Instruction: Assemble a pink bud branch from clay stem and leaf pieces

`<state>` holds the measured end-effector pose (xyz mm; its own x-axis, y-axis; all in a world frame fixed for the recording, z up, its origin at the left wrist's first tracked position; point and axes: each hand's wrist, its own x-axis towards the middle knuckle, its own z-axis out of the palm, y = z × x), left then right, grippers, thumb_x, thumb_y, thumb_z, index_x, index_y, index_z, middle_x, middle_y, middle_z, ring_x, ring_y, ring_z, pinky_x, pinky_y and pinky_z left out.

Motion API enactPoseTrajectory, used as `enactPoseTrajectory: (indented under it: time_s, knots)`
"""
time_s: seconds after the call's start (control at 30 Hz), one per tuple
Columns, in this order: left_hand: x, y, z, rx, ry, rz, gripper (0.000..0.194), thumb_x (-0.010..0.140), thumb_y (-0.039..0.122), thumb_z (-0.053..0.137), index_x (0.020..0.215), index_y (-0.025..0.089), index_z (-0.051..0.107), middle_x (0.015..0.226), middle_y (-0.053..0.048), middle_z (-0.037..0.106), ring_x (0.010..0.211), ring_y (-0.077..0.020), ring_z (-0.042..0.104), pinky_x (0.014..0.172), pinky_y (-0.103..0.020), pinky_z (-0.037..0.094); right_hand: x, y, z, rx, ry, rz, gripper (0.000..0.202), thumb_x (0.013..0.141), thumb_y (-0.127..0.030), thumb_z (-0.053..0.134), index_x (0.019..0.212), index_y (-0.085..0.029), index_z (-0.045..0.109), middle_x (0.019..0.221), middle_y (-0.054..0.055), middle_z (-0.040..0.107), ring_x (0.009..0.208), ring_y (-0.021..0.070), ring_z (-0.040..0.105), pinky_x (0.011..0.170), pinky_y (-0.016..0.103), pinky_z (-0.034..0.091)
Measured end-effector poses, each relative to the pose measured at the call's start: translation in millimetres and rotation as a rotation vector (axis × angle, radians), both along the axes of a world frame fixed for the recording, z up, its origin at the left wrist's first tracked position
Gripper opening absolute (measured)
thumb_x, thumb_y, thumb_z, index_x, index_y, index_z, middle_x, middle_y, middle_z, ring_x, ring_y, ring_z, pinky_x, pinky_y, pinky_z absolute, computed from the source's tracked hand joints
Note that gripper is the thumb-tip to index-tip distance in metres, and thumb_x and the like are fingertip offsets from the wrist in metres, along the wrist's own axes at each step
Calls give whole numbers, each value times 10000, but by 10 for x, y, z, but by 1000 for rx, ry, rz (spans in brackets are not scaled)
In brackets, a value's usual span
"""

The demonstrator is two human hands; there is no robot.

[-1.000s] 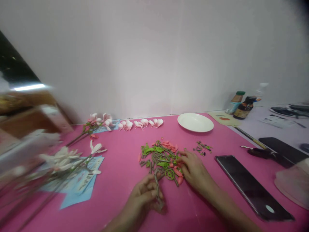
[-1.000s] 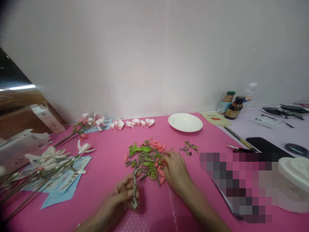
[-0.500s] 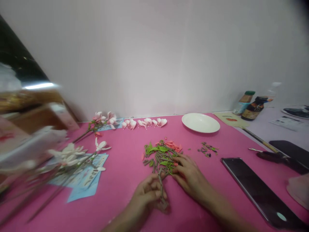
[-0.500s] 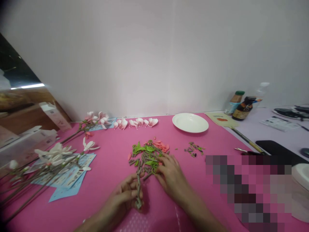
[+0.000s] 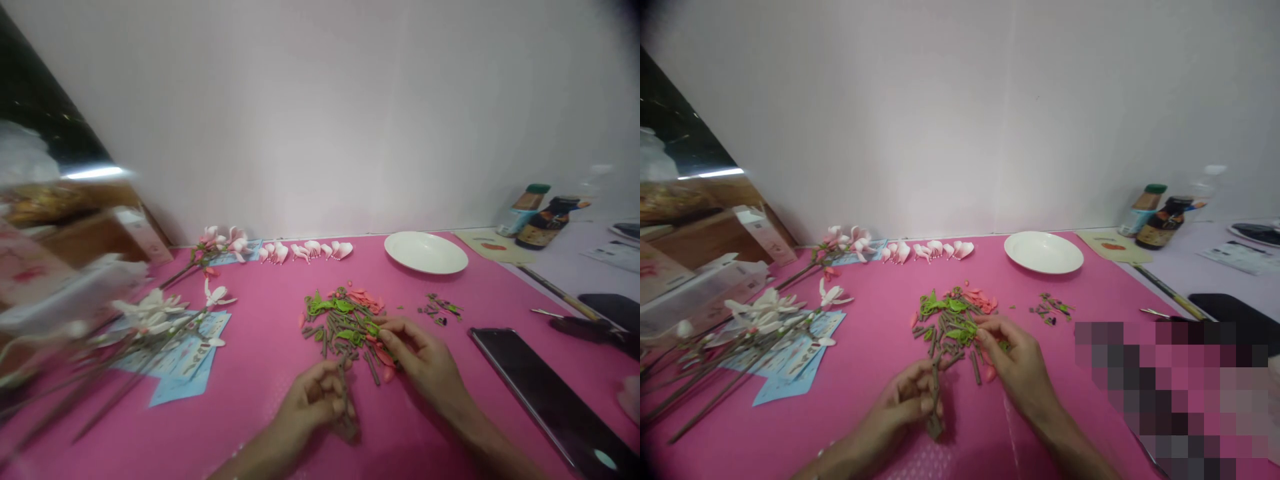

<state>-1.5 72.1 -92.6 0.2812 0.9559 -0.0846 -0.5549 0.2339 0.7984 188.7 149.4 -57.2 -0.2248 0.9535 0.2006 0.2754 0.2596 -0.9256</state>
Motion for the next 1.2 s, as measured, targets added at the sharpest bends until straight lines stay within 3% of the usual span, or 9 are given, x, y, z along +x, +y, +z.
enactPoseTrajectory:
  time_s: [0.07, 0.17, 0.23, 0.37, 0.43, 0.57, 0.73, 1.2]
  knots:
    - [-3, -3, 13, -4, 20, 7, 292, 691, 201, 724, 951, 151, 601, 644, -12, 639, 498, -141, 628, 486, -241, 497, 0, 9, 19, -183, 176, 32, 284, 844, -472, 549, 836, -191, 591, 544, -25, 594, 436, 147, 567, 563, 312, 491]
    - [-13, -5, 33, -23, 29, 58, 304, 700, 204, 711, 982, 146, 611, 619, -4, 629, 480, -123, 608, 472, -219, 482, 22, 52, 11, -263, 347, 1, 331, 753, -502, 655, 776, -180, 585, 628, 8, 650, 588, 174, 640, 637, 307, 510]
    - [-20, -2, 38, -36, 28, 89, 327, 700, 214, 708, 1005, 140, 615, 609, -3, 628, 470, -115, 598, 463, -210, 474, 38, 74, -1, -287, 391, -31, 350, 708, -503, 699, 741, -177, 579, 707, 33, 675, 666, 188, 654, 631, 296, 511]
    - [-27, 10, 40, -69, 40, 137, 293, 700, 233, 701, 963, 133, 619, 577, 4, 616, 435, -105, 573, 443, -208, 467, 31, 43, 3, -329, 323, 75, 340, 780, -514, 616, 749, -182, 555, 521, -26, 576, 421, 140, 547, 499, 287, 465]
    - [-24, 15, 48, -80, 41, 163, 267, 699, 232, 696, 934, 136, 612, 571, 10, 609, 422, -100, 557, 434, -209, 463, 9, 4, 18, -256, 206, 104, 287, 830, -459, 573, 760, -181, 571, 581, -17, 584, 454, 130, 543, 507, 275, 454]
    - [-14, 25, 73, -92, 44, 179, 282, 699, 237, 693, 946, 133, 603, 567, 13, 602, 408, -103, 548, 418, -215, 459, -37, -53, 23, 67, -108, 151, 193, 849, -304, 567, 703, -187, 613, 866, 47, 636, 800, 179, 596, 678, 291, 471]
    - [-17, 39, 92, -85, 45, 188, 293, 692, 247, 698, 945, 122, 619, 556, 16, 592, 402, -95, 538, 410, -209, 463, -59, -73, -35, 337, -387, 263, 155, 869, -209, 529, 750, -193, 627, 809, 39, 584, 804, 180, 528, 722, 319, 421]
    - [-29, 51, 114, -129, 55, 219, 279, 665, 227, 659, 917, 114, 622, 525, 27, 561, 375, -84, 493, 374, -199, 436, -90, -69, -105, 506, -596, 302, 215, 873, -145, 487, 673, -170, 564, 743, 38, 534, 756, 179, 467, 698, 325, 359]
